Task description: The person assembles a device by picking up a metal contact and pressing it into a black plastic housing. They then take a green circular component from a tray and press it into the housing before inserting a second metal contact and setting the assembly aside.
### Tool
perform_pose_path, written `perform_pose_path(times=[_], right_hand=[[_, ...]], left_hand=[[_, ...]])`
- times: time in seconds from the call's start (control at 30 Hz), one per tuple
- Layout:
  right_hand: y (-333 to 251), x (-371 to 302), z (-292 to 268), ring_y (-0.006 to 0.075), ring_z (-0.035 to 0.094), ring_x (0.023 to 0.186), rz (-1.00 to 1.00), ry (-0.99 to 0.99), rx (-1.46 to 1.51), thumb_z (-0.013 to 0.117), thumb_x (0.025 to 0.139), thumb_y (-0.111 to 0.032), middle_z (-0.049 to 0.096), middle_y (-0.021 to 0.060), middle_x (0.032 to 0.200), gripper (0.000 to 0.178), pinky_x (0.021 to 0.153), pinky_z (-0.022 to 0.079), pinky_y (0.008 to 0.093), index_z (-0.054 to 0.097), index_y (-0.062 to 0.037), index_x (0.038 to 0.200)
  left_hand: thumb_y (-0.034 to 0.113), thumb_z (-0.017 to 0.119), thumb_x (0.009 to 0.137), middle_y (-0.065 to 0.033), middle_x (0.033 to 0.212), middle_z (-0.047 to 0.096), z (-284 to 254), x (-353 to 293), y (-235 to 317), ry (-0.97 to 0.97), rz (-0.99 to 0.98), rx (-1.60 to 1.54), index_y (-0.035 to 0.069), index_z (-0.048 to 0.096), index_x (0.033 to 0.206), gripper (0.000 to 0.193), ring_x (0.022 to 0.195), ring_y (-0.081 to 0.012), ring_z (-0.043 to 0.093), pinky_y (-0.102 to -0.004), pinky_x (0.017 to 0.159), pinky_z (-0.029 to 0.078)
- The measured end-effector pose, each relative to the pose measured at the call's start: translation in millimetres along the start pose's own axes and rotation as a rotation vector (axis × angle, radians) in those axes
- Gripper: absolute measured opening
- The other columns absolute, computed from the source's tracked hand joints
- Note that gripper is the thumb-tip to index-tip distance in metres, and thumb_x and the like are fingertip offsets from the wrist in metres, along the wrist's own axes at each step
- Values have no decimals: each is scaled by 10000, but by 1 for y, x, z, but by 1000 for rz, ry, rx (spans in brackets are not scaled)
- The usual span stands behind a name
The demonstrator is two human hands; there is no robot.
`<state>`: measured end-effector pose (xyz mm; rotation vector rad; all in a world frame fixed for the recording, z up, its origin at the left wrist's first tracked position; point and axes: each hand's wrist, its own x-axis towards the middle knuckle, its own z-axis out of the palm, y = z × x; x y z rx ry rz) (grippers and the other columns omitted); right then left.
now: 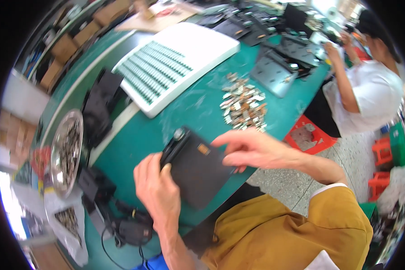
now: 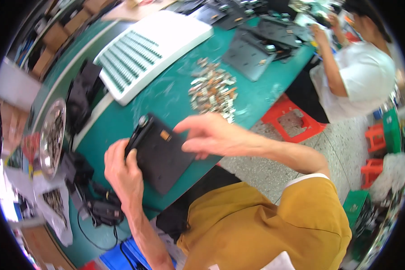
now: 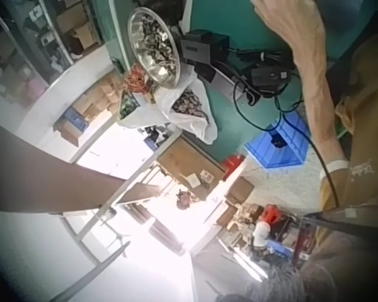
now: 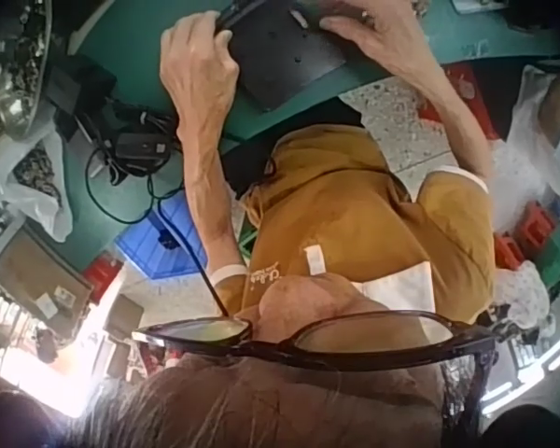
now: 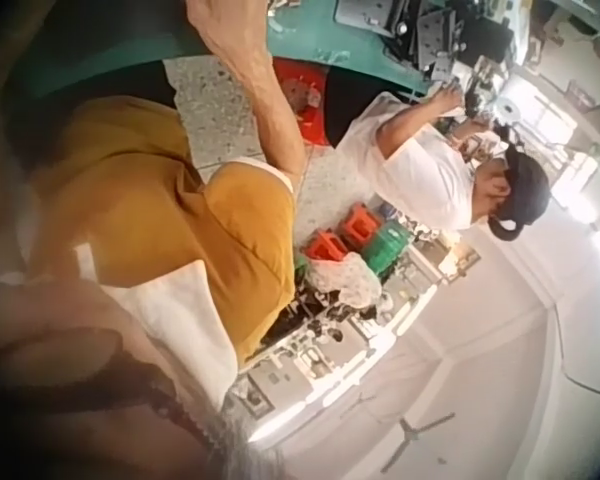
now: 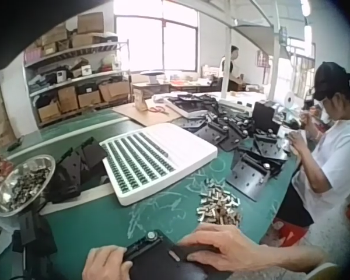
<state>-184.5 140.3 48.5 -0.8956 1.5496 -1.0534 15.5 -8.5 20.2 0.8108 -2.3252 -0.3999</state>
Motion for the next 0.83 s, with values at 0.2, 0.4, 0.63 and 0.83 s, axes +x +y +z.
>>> perform_pose_path(times=[0.2, 0.4, 0.63, 0.83], right_hand=[[7, -10, -12, 101, 632, 717, -90, -46, 263, 636, 924, -76, 657, 41, 831, 431, 663, 540, 243, 541, 58, 1322], [12, -40, -53, 96, 635, 739, -174, 217, 313, 663, 907, -91, 668, 53, 880, 434, 651, 540, 242, 580, 52, 1308], [21, -62, -165, 114, 652, 721, -420, 813, 394, 697, 902, -82, 684, 36, 923, 362, 689, 565, 252, 638, -21, 1254], [33, -69, -289, 171, 685, 760, -341, 1067, 319, 687, 925, -69, 686, 81, 985, 399, 688, 595, 253, 576, -18, 1304]], left_hand=[[59, 683, 879, -154, 1105, 653, -2, -2, 7, -5, -25, -120, -27, 642, 1145, 282, 1019, -323, 614, -409, 862, 502], [366, 603, 996, -154, 1163, 630, 2, 0, 8, -2, 17, -209, -9, 594, 1286, 474, 1029, -308, 620, -409, 881, 506], [296, 623, 991, -152, 1157, 628, 5, -2, 6, -65, 3, -207, -11, 604, 1268, 414, 989, -298, 631, -387, 846, 515], [253, 622, 993, -151, 1153, 630, 7, -3, 6, -108, -11, -195, -3, 605, 1271, 379, 981, -294, 632, -377, 856, 517]])
